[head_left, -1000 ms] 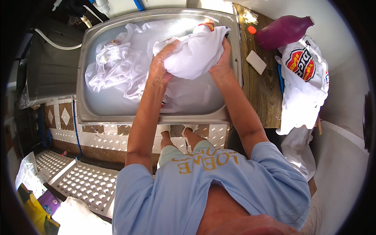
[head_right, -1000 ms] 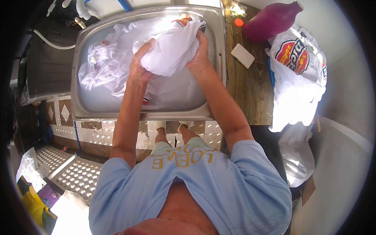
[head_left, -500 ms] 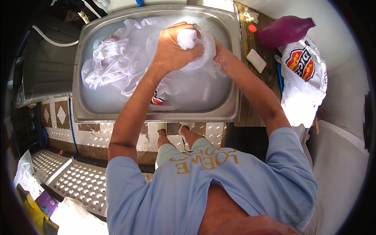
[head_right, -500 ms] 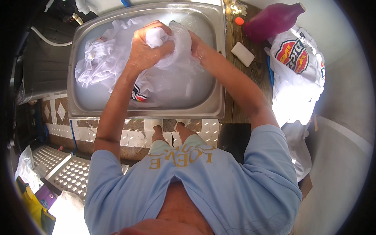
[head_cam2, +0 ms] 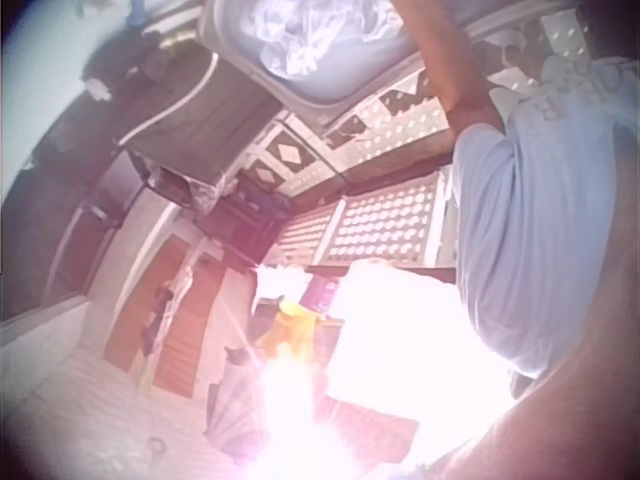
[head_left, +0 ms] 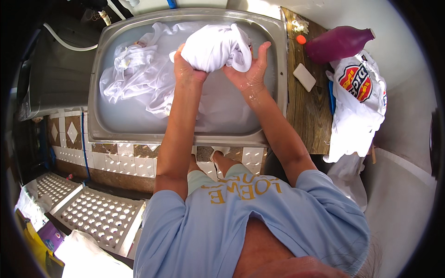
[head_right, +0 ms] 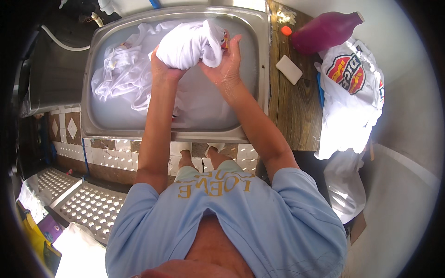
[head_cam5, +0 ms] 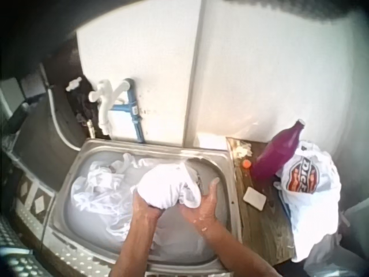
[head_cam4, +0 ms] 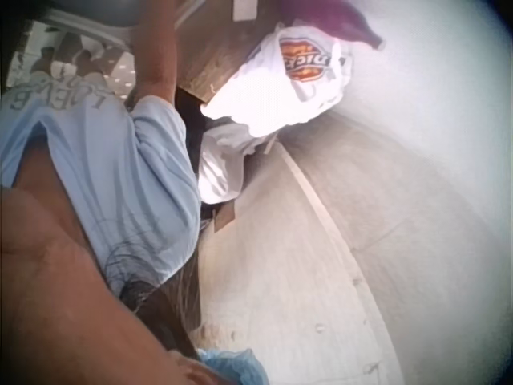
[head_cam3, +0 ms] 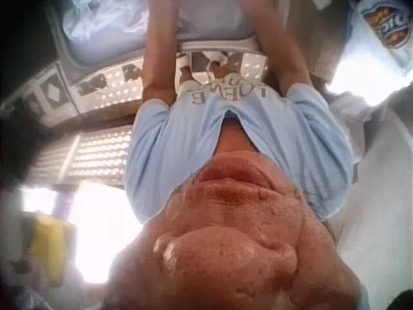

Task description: The person washes white garments by hand in a sink, scrubbing specific areas of the fabric with their hands in soapy water and wringing them out.

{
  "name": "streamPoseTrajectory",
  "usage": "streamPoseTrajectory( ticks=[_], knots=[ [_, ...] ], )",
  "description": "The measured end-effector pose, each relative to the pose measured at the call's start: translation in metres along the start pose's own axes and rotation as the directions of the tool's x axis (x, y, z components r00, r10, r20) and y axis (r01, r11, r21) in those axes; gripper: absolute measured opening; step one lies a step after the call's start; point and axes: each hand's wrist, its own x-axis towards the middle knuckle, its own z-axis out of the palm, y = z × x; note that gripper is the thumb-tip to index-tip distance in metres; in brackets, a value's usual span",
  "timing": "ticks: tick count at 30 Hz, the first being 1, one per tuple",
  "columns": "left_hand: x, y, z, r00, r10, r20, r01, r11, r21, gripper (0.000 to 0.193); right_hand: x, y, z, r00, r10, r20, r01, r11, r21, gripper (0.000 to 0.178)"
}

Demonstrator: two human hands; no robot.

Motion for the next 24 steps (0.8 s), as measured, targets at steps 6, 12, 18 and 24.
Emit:
streamPoseTrajectory(
  ticks=[6,12,18,24],
  knots=[
    [-0.004,0.002,0.025,0.799,0.530,0.283,-0.547,0.447,0.708,0.014,-0.003,-0.005,-0.006,0.990,-0.027,-0.137,0.000,0.982,-0.188,0.047],
    [-0.034,0.007,0.067,0.387,0.236,0.891,-0.657,-0.607,0.447,0.023,0.014,-0.030,-0.002,0.962,0.274,-0.004,-0.272,0.955,-0.121,0.028],
    [-0.100,-0.009,0.104,0.380,-0.071,0.922,-0.651,-0.729,0.213,0.024,0.019,-0.061,0.010,0.844,0.476,0.248,-0.339,0.831,-0.441,0.026],
    [-0.096,-0.012,0.094,0.105,-0.143,0.984,-0.799,-0.601,-0.002,0.014,0.035,-0.083,0.053,0.716,0.675,0.179,-0.003,0.258,-0.966,0.026]
  ],
)
